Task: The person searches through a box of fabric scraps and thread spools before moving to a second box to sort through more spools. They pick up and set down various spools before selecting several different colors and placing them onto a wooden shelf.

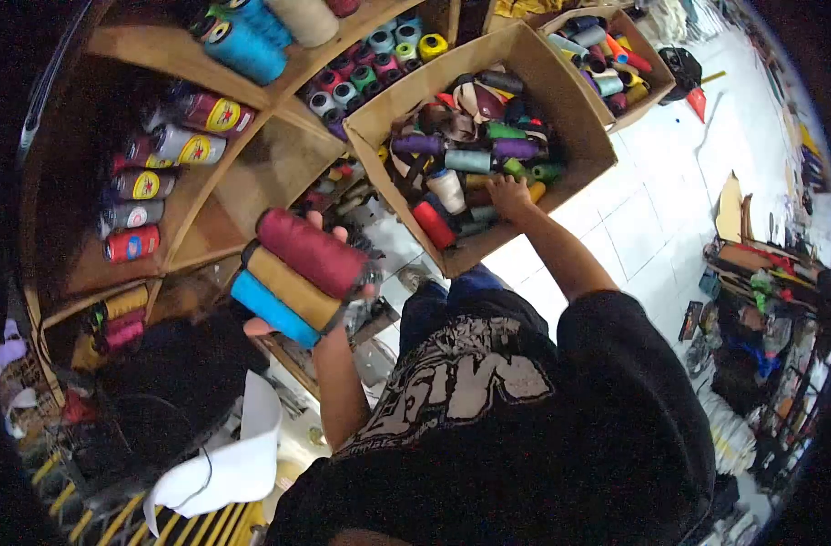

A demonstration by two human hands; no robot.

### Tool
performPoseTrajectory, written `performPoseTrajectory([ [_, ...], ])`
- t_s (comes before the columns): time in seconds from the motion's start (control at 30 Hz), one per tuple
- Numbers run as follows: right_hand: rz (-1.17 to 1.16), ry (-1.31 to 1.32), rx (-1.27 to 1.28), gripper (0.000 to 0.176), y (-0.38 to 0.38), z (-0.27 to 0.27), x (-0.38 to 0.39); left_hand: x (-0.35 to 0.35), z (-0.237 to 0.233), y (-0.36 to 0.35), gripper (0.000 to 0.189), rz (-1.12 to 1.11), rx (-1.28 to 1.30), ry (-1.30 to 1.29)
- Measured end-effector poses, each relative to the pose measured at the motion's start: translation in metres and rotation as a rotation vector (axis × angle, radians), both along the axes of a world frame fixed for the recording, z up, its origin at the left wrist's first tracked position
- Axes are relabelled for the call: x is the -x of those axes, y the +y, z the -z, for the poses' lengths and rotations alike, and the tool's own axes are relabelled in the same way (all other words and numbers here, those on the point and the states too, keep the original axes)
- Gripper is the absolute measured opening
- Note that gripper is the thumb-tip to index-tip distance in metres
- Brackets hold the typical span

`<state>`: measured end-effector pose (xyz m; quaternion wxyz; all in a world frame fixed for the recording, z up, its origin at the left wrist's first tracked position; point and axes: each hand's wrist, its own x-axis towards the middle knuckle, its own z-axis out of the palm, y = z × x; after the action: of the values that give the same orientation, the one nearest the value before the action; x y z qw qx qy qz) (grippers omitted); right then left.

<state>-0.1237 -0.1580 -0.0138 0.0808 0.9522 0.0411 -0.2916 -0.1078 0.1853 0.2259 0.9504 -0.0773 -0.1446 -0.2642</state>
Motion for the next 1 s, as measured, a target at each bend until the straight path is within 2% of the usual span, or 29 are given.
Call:
performPoseTrajectory([
  [0.03,-0.08,-0.082,-0.015,0.041,-0.003,0.011,0.008,0.002,-0.001,0.006,0.125,-0.025,-0.015,0.007],
  [0.07,-0.072,-0.032,-0.004,0.037,-0.008,0.023,0.001,-0.003,-0.001,0.009,0.125,-0.055,-0.027,-0.002],
  [0.13,-0.056,0.081,0.009,0.031,0.004,0.018,-0.009,-0.007,0.002,0.018,0.127,-0.126,-0.054,-0.014],
  [0.17,-0.05,0.011,-0.006,0.021,0.007,0.011,-0.004,0.002,0.002,0.025,0.128,-0.154,-0.079,0.005],
  [0.27,-0.118,0.044,-0.091,0.019,-0.006,0.027,-0.006,0.012,-0.001,0.033,0.13,-0.213,-0.083,0.014],
  [0.3,-0.187,0.024,-0.064,0.025,-0.015,0.044,-0.007,0.013,-0.002,0.036,0.129,-0.223,-0.089,0.01],
  [0.4,-0.257,-0.064,-0.099,0.033,-0.025,0.027,-0.001,0.017,-0.003,0.046,0.129,-0.256,-0.103,-0.004],
  [0.5,-0.091,0.011,-0.136,0.04,-0.026,-0.008,-0.019,0.019,-0.002,0.051,0.122,-0.308,-0.119,-0.037],
  [0.6,0.264,-0.269,-0.445,0.049,-0.034,-0.033,-0.023,0.018,0.004,0.052,0.119,-0.356,-0.112,-0.061],
  [0.73,0.53,-0.361,-0.446,0.054,-0.042,-0.063,-0.009,0.024,0.005,0.053,0.118,-0.388,-0.155,-0.012],
  [0.77,0.697,-0.368,-0.418,0.061,-0.037,-0.076,-0.014,0.025,0.006,0.054,0.118,-0.396,-0.159,-0.012],
  [0.87,0.564,-0.22,-0.012,0.069,-0.036,-0.093,-0.029,0.029,0.011,0.057,0.119,-0.406,-0.17,-0.004],
  [0.9,0.68,-0.067,0.048,0.064,-0.022,-0.117,-0.037,0.028,0.012,0.057,0.119,-0.405,-0.169,-0.006],
  [1.0,0.673,-0.073,0.029,0.029,-0.039,-0.089,-0.041,0.028,0.013,0.057,0.119,-0.397,-0.156,-0.019],
])
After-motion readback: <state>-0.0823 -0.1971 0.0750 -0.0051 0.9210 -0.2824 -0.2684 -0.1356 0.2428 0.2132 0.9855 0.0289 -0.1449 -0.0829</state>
